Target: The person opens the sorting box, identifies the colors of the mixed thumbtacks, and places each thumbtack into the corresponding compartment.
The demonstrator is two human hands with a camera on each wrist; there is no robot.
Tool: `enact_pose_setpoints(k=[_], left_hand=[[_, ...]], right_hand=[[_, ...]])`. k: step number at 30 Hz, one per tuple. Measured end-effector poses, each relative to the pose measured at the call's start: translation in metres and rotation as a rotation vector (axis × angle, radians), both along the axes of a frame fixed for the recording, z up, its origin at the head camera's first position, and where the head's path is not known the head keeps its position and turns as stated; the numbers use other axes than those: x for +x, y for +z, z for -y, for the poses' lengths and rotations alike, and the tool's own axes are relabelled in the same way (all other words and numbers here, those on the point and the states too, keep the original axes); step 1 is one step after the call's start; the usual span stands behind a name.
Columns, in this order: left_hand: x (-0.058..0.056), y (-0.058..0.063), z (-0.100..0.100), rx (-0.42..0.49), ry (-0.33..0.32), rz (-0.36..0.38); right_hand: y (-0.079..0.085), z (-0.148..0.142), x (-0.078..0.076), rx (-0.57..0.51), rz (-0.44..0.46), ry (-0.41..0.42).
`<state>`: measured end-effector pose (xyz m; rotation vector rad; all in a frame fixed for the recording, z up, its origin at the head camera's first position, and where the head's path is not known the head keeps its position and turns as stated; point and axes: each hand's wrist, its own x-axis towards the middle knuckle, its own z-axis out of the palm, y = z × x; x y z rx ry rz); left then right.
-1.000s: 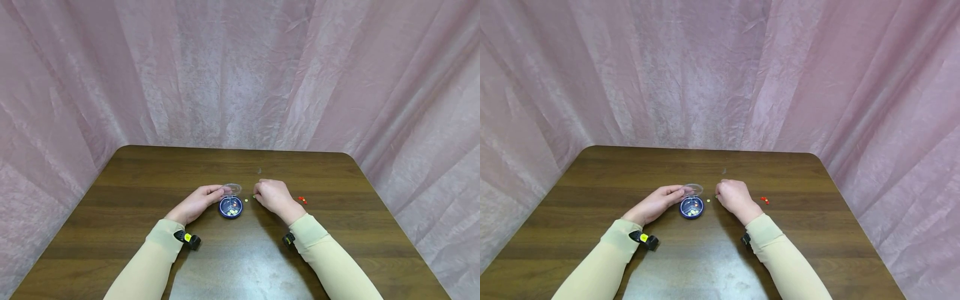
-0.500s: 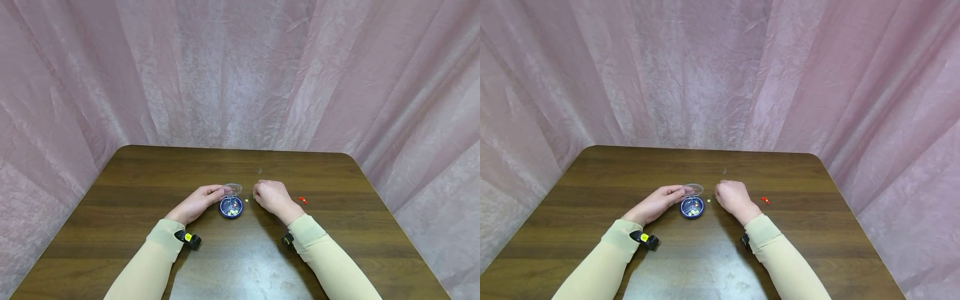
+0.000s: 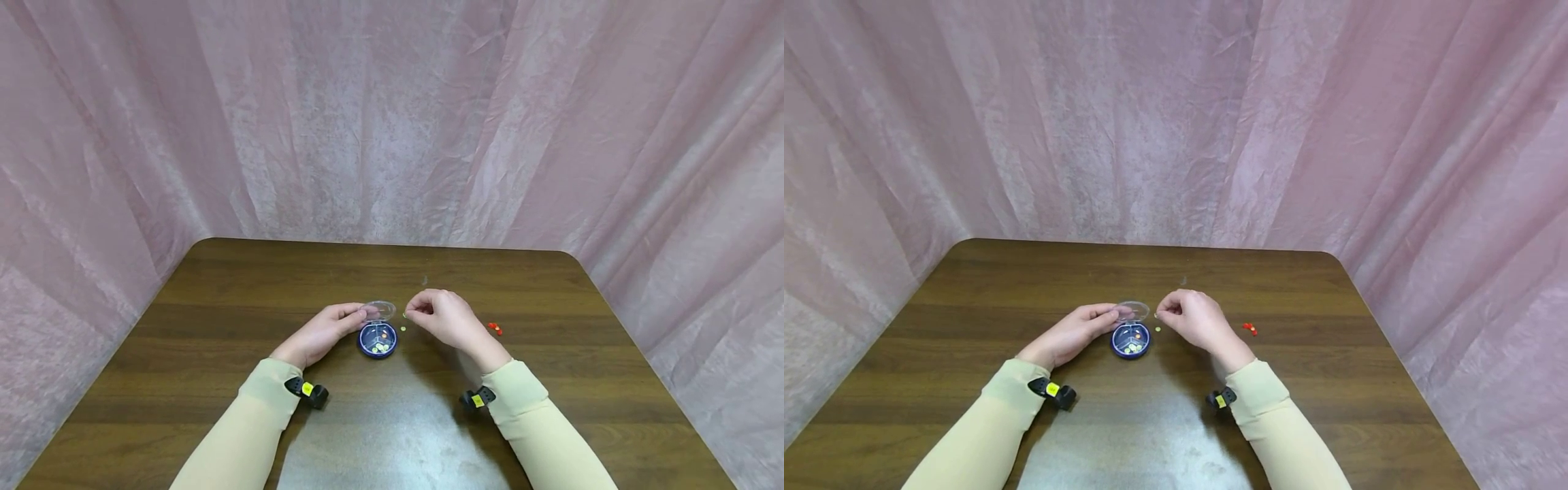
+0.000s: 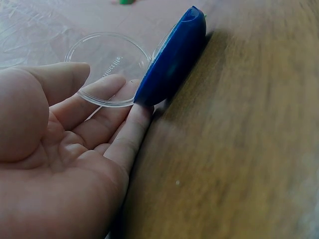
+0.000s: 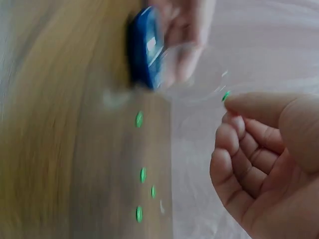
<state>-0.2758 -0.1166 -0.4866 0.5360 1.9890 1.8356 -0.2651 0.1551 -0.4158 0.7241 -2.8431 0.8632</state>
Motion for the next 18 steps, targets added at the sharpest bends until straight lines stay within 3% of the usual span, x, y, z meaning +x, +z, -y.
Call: enact_pose_setpoints(k=[11,15,18], left_hand=[[0.002,0.002,0.0,-0.008,0.027,0.042],[0.002,0.001,0.0,0.003,0.022,0.038],[0.003,0.002,0.001,0.017,0.019,0.034]], right_hand=[[0.022,0.005,0.023,-0.728,0.559,0.221],[0.031,0.01,0.032,-0.997,0.753,0.368],[0.039,0.014,0.039,-1.114,0.86,0.492]])
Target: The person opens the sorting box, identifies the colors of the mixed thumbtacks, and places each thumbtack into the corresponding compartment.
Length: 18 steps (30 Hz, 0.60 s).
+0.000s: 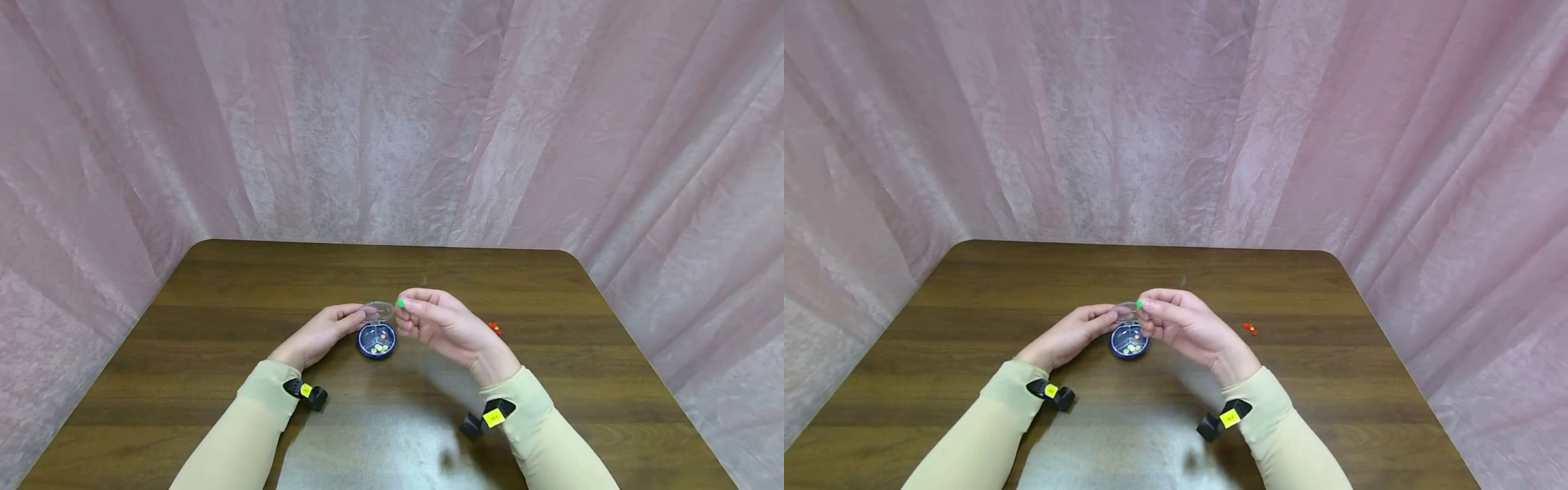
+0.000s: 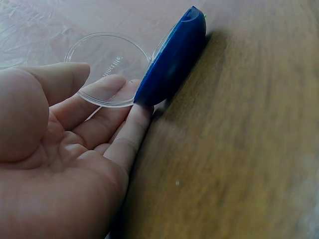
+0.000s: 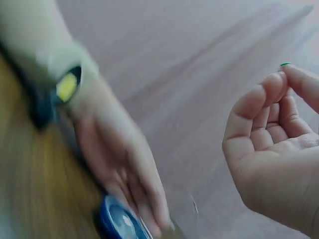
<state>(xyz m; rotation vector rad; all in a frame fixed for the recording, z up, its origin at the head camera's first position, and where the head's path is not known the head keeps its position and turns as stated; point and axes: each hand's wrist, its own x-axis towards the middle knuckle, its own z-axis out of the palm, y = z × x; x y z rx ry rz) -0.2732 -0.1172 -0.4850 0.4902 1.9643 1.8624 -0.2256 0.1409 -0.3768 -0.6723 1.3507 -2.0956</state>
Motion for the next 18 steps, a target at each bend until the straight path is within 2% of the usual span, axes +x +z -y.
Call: enact_pose_setpoints(k=[6,12,18], left_hand=[[0.001,0.0,0.0,0.013,0.009,0.008],[0.001,0.0,-0.001,0.007,0.011,0.003],[0.0,-0.002,-0.001,0.004,0.01,-0.007]], right_hand=[[0.014,0.007,0.015,-0.16,0.063,0.15],[0.02,0.01,0.022,-0.226,0.121,0.173],[0.02,0.008,0.023,-0.219,0.086,0.172]])
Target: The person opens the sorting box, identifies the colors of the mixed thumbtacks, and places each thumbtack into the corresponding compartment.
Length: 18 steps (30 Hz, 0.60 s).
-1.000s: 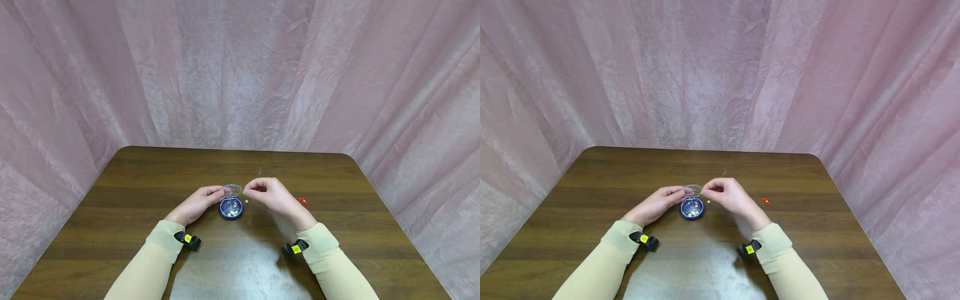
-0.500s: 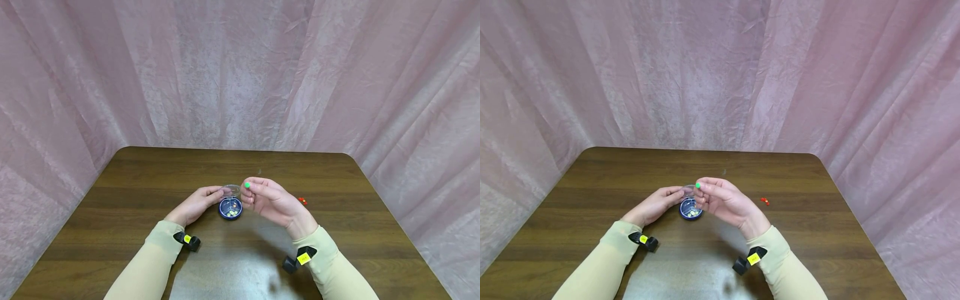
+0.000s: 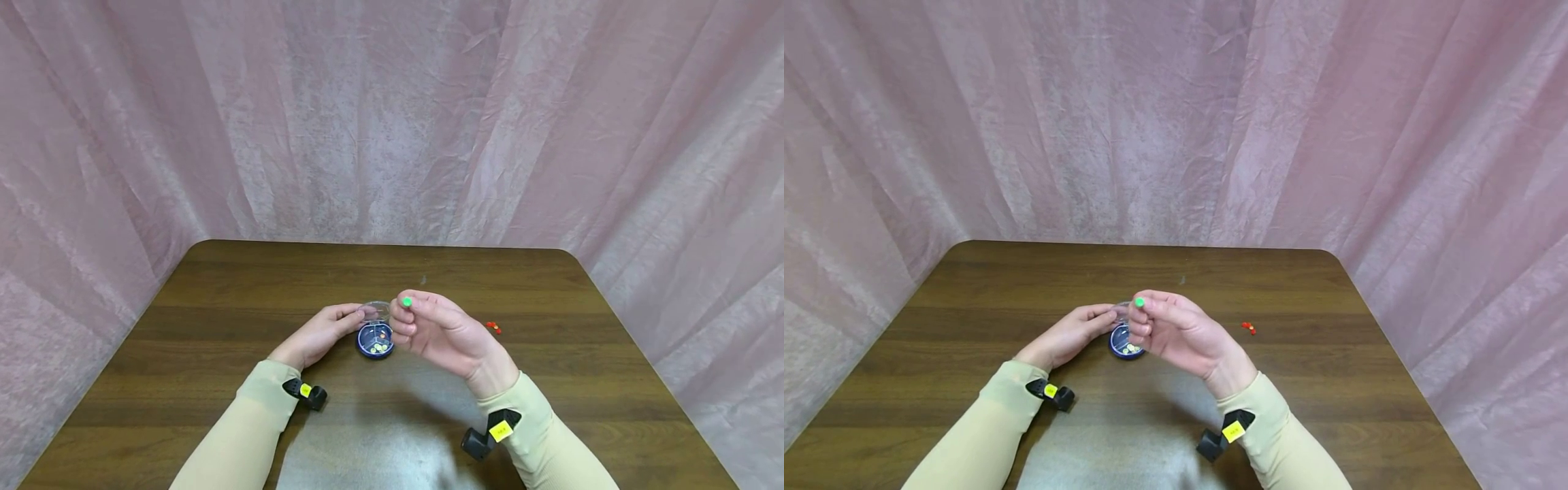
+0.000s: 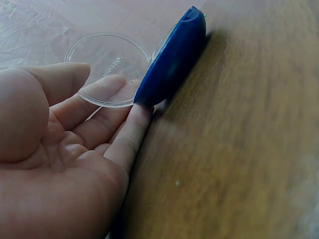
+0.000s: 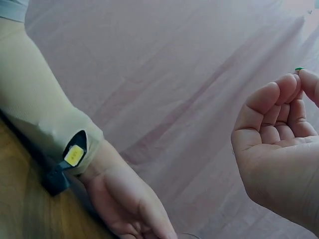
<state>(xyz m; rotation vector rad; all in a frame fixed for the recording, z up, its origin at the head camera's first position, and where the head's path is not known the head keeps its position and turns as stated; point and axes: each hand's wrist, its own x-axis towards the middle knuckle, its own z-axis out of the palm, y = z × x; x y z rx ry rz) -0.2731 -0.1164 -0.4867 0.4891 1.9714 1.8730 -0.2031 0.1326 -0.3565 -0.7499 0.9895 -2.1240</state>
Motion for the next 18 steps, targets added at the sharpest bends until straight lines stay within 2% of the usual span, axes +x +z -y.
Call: enact_pose_setpoints(k=[2,4,8,11,14,18], left_hand=[[0.0,-0.001,0.0,0.0,0.001,0.004],[0.0,-0.001,0.0,-0.002,0.0,0.01],[-0.001,-0.001,0.0,-0.026,0.003,0.01],[-0.001,-0.001,0.001,-0.038,0.0,-0.003],[-0.001,-0.001,0.001,-0.029,-0.01,-0.012],[-0.001,-0.003,0.002,-0.023,-0.006,-0.003]], right_hand=[[-0.001,-0.001,-0.001,0.03,-0.03,-0.017],[-0.003,-0.003,-0.002,0.1,-0.085,-0.068],[-0.009,-0.005,-0.007,0.392,-0.273,-0.261],[-0.016,-0.002,-0.013,0.67,-0.479,-0.401],[-0.026,0.004,-0.02,0.927,-0.733,-0.512],[-0.042,0.015,-0.031,1.189,-1.106,-0.641]])
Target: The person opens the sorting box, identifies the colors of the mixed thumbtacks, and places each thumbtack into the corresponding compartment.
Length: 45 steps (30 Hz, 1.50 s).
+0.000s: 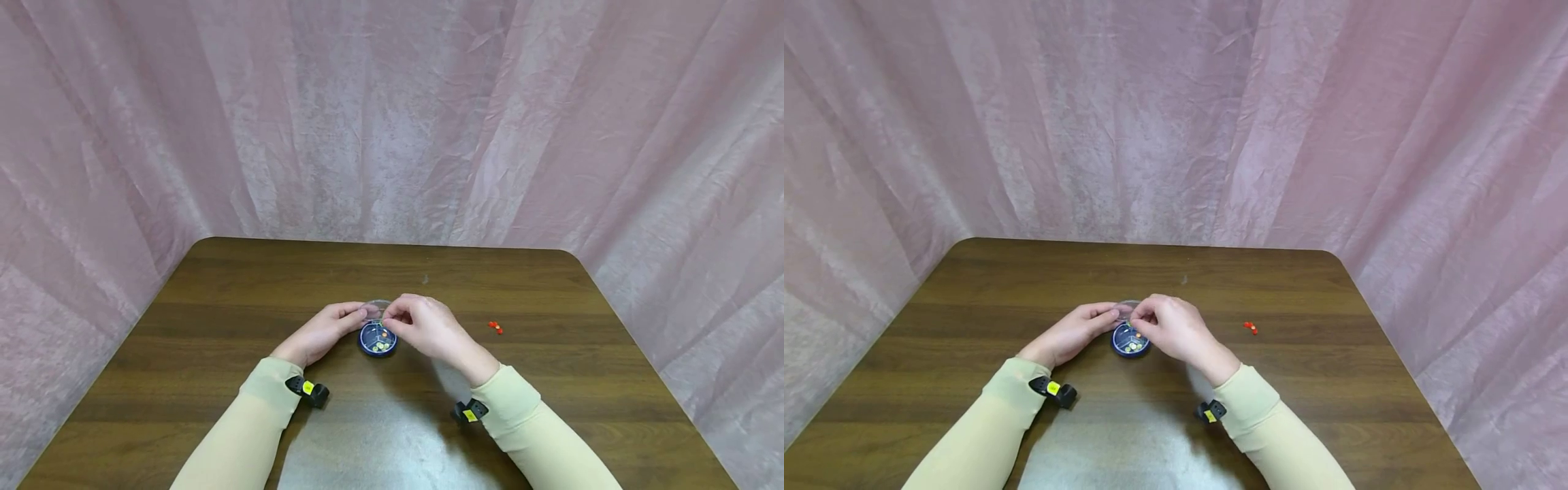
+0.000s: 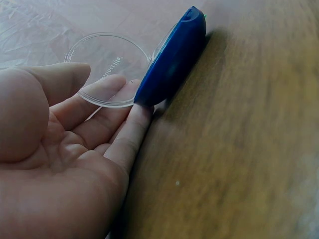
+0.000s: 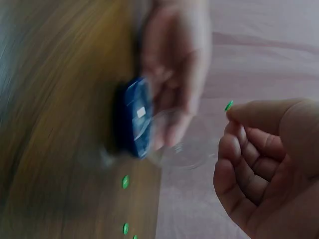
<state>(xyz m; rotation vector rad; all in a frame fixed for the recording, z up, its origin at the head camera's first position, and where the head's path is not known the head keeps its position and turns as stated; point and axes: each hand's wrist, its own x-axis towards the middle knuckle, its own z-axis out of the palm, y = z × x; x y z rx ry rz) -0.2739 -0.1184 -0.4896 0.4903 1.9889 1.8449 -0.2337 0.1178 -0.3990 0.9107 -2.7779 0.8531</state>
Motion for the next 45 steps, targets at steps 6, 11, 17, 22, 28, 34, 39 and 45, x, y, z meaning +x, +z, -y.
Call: enact_pose_setpoints(k=[6,11,17,22,28,34,39,45], left_hand=[[-0.002,-0.004,-0.004,0.052,0.005,0.013],[-0.002,-0.002,-0.007,0.072,0.004,0.01],[-0.003,-0.001,-0.011,0.086,0.007,0.027],[-0.004,-0.001,-0.012,0.085,0.008,0.015],[-0.005,-0.003,-0.013,0.097,-0.001,0.01],[-0.004,-0.002,-0.014,0.077,-0.013,0.004],[-0.004,0.0,-0.014,0.041,-0.018,0.001],[-0.004,0.0,-0.012,0.014,-0.003,-0.027]], right_hand=[[-0.021,0.012,-0.012,0.249,-0.307,-0.025],[-0.03,0.02,-0.017,0.31,-0.367,-0.003],[-0.037,0.024,-0.019,0.351,-0.447,0.011],[-0.043,0.025,-0.021,0.384,-0.485,0.009],[-0.045,0.026,-0.021,0.411,-0.486,0.014],[-0.037,0.016,-0.016,0.386,-0.418,0.015],[-0.029,-0.004,-0.02,0.334,-0.383,-0.036],[-0.029,-0.029,-0.031,0.338,-0.325,-0.143]])
